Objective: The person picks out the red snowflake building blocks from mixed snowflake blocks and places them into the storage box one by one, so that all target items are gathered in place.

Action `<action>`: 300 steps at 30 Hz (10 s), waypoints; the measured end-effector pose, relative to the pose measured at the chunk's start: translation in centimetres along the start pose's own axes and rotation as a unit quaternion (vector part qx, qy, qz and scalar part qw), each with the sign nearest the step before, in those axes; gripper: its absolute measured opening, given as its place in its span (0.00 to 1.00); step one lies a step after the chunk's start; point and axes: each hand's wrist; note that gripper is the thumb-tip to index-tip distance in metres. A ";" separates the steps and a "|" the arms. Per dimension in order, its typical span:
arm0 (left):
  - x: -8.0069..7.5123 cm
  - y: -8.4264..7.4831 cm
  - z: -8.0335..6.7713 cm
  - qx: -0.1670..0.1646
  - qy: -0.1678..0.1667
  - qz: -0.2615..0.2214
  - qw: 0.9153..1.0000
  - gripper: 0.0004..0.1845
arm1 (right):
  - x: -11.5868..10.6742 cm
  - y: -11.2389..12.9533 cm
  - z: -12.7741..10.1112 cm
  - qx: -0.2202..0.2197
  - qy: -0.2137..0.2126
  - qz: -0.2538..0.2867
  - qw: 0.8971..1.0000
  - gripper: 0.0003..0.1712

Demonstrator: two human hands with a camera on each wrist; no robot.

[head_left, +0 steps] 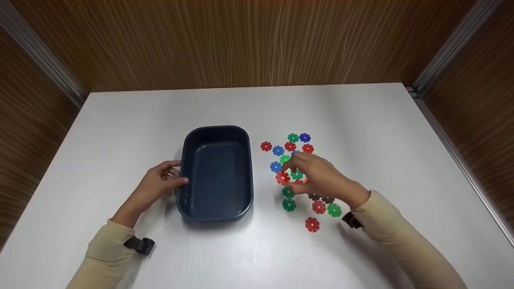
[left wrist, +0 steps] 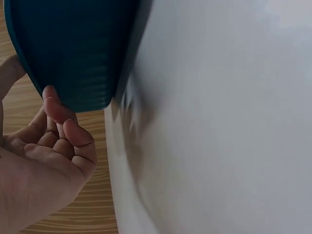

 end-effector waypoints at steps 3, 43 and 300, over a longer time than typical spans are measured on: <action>0.1 0.0 0.0 0.006 0.001 -0.004 1.000 0.34 | 0.1 1.2 1.1 -0.013 -0.006 0.014 1.000 0.19; -0.2 -0.1 -0.1 -0.001 0.003 -0.010 1.000 0.35 | 1.5 1.7 2.0 0.134 0.022 0.427 0.894 0.21; -0.5 0.5 -0.9 0.014 0.028 -0.048 0.998 0.34 | -1.5 0.0 -1.8 -0.007 0.004 0.021 1.000 0.21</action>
Point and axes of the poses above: each hand's wrist, its own z-axis towards the middle knuckle, its own x-axis out of the palm, y = z × x, and after that the axes turned 13 degrees about -z, right-handed
